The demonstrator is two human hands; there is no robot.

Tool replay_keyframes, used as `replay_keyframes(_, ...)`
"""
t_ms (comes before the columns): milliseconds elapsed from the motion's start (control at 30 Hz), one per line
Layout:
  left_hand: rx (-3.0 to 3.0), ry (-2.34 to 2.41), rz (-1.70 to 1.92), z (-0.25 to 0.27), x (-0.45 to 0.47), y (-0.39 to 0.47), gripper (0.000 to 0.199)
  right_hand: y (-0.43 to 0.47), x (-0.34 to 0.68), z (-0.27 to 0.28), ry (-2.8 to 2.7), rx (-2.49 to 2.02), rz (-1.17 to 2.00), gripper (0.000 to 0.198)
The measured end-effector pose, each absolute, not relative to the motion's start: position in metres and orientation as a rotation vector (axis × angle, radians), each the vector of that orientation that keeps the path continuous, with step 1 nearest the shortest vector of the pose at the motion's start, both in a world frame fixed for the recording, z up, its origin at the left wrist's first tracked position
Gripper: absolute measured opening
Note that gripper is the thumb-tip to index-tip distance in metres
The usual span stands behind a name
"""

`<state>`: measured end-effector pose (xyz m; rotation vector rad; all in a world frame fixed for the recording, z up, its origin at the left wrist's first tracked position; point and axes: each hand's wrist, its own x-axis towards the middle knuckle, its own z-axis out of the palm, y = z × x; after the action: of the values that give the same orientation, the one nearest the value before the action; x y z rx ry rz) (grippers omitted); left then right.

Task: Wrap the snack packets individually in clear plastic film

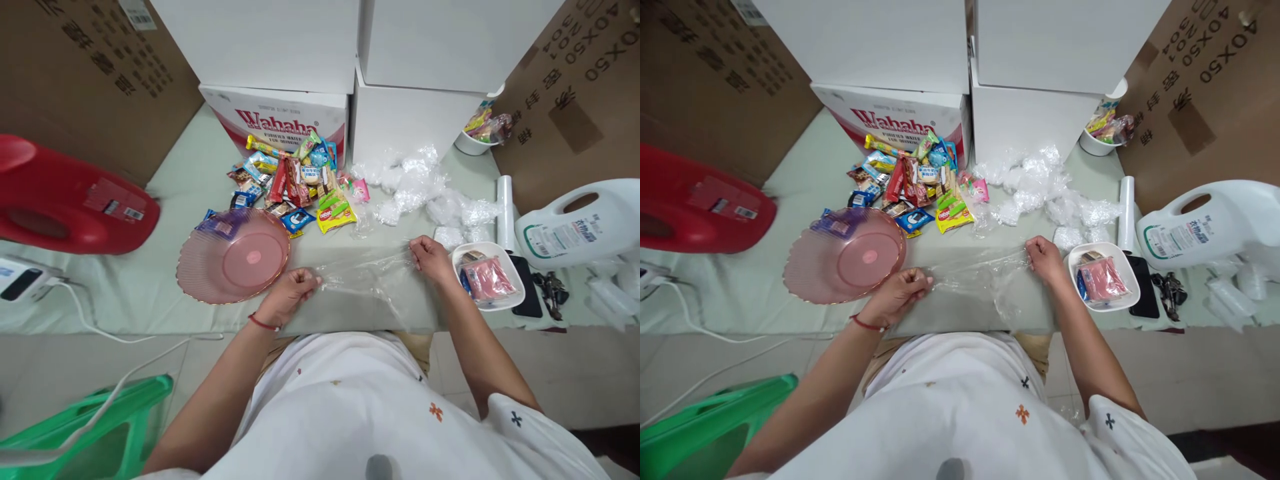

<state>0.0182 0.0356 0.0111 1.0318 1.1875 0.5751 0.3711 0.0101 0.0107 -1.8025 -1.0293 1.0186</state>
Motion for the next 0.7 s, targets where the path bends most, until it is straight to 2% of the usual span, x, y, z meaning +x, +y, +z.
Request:
replay_keyframes(100,1.447,1.608,0.942,0.012,0.036,0.019,0.026,0.01,0.363,0.0,-1.023,-1.795,0.995,0.038)
replay_keyframes(133,1.622,1.661,1.048,0.015,0.043,0.011,0.022,0.01,0.359,-0.002,-1.027,-1.784,0.997,0.038)
replay_keyframes(200,2.017,1.511,1.173,0.023,0.056,-0.003,0.026,0.01,0.351,-0.004,-1.034,-1.759,1.009,0.036)
replay_keyframes(267,2.346,1.167,1.092,0.027,0.066,-0.009,0.039,0.012,0.349,-0.005,-1.043,-1.743,1.005,0.036)
replay_keyframes(333,2.501,0.895,0.885,0.025,0.074,-0.004,0.043,0.014,0.354,-0.001,-1.074,-1.746,0.938,0.038)
replay_keyframes(433,2.503,0.811,0.668,0.014,0.082,0.007,0.033,0.003,0.37,0.015,-1.121,-1.846,0.65,0.049)
replay_keyframes(500,2.475,0.814,0.626,0.008,0.086,0.009,0.029,-0.016,0.374,0.027,-1.111,-1.93,0.595,0.06)
replay_keyframes(600,2.432,0.832,0.638,0.005,0.095,0.0,0.027,-0.05,0.353,0.034,-1.103,-1.947,0.989,0.075)
replay_keyframes(633,2.417,0.83,0.631,0.006,0.098,-0.003,0.027,-0.059,0.341,0.033,-1.139,-1.923,1.111,0.074)
replay_keyframes(700,2.395,0.795,0.59,0.008,0.101,-0.007,0.027,-0.068,0.319,0.028,-1.257,-1.893,1.148,0.063)
